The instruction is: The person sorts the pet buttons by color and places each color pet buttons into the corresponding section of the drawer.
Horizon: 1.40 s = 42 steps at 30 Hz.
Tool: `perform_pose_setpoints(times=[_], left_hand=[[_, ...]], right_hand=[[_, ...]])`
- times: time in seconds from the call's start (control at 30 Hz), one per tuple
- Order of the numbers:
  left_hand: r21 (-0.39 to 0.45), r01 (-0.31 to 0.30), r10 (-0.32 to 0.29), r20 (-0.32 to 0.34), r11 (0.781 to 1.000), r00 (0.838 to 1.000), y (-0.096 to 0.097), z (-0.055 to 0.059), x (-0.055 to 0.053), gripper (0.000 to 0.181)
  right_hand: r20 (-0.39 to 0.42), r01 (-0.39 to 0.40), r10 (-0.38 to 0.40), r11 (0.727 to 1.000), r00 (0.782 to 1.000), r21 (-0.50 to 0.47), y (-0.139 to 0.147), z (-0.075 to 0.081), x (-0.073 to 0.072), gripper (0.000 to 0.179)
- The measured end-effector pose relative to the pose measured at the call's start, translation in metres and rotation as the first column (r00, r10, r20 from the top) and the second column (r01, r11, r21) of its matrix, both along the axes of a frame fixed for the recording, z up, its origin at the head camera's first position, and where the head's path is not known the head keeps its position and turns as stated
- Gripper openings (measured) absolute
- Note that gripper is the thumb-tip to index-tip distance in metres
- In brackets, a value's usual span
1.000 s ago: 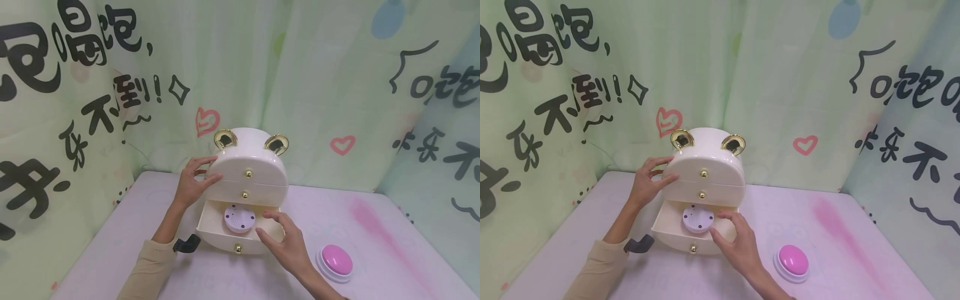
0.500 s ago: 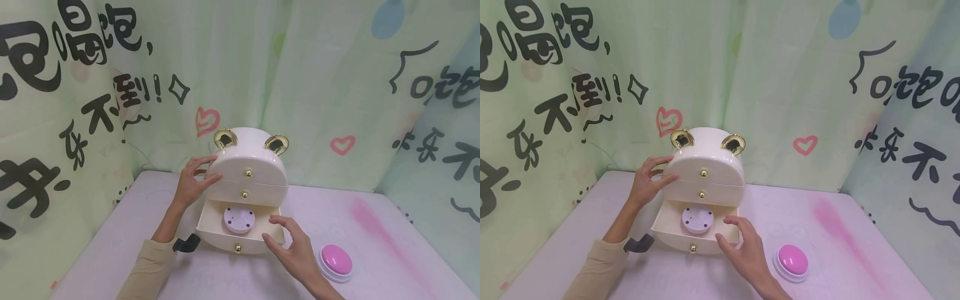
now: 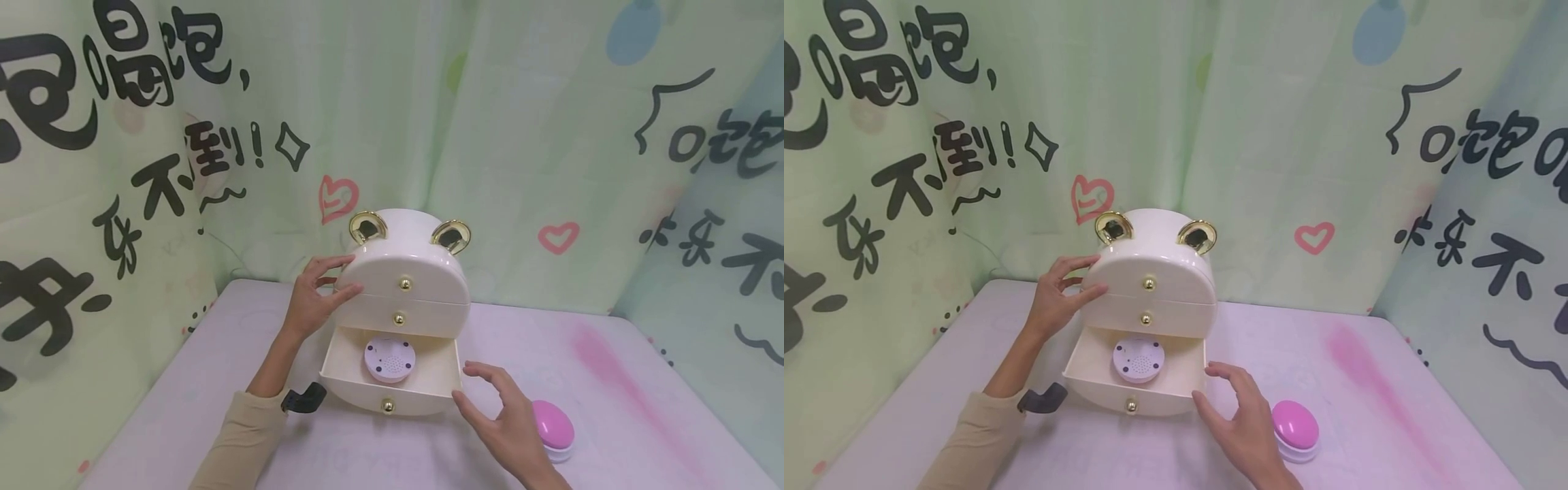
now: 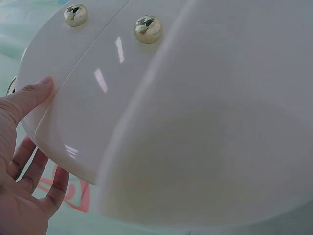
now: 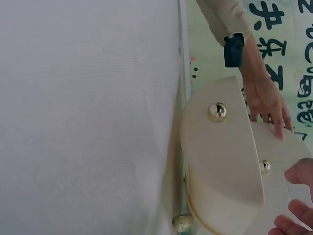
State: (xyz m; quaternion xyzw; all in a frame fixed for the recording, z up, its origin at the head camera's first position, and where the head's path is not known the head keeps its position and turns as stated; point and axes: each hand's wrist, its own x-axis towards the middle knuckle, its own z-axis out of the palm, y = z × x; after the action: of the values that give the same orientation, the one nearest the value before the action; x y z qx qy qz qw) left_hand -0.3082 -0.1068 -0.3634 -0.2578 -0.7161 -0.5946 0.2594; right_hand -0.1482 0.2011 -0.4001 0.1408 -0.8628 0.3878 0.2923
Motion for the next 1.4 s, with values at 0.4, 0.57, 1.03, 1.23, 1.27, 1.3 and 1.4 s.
perform_pose_setpoints(times=[0.4,0.57,1.03,1.23,1.27,1.3,1.4], left_hand=[[0.003,0.003,-0.003,-0.006,1.0,1.0,0.0,-0.001,0.001,0.053],[0.008,0.005,-0.005,-0.001,1.0,1.0,0.001,-0.002,0.001,0.053],[0.014,0.004,-0.004,0.005,1.0,1.0,0.0,-0.002,0.002,0.053],[0.011,0.004,-0.004,0.006,1.0,1.0,-0.001,-0.003,0.0,0.053],[0.011,0.004,-0.004,0.004,1.0,1.0,-0.001,-0.003,0.0,0.053],[0.012,0.005,-0.005,0.001,1.0,1.0,-0.001,-0.003,-0.001,0.053],[0.01,0.004,-0.004,0.001,1.0,1.0,0.0,-0.002,0.0,0.053]], right_hand=[[0.002,0.059,-0.059,0.998,0.998,0.017,0.021,-0.009,0.008,0.04],[-0.001,0.082,-0.082,0.996,0.997,0.033,0.033,-0.013,0.009,0.041],[0.057,0.255,-0.265,0.957,0.963,0.136,0.071,-0.02,0.007,0.04],[0.128,0.247,-0.27,0.953,0.954,0.173,0.086,-0.022,0.004,0.045],[0.142,0.243,-0.269,0.954,0.953,0.176,0.088,-0.022,0.004,0.046],[0.154,0.241,-0.269,0.953,0.951,0.181,0.09,-0.022,0.003,0.047],[0.203,0.241,-0.28,0.95,0.938,0.2,0.094,-0.023,0.003,0.05]])
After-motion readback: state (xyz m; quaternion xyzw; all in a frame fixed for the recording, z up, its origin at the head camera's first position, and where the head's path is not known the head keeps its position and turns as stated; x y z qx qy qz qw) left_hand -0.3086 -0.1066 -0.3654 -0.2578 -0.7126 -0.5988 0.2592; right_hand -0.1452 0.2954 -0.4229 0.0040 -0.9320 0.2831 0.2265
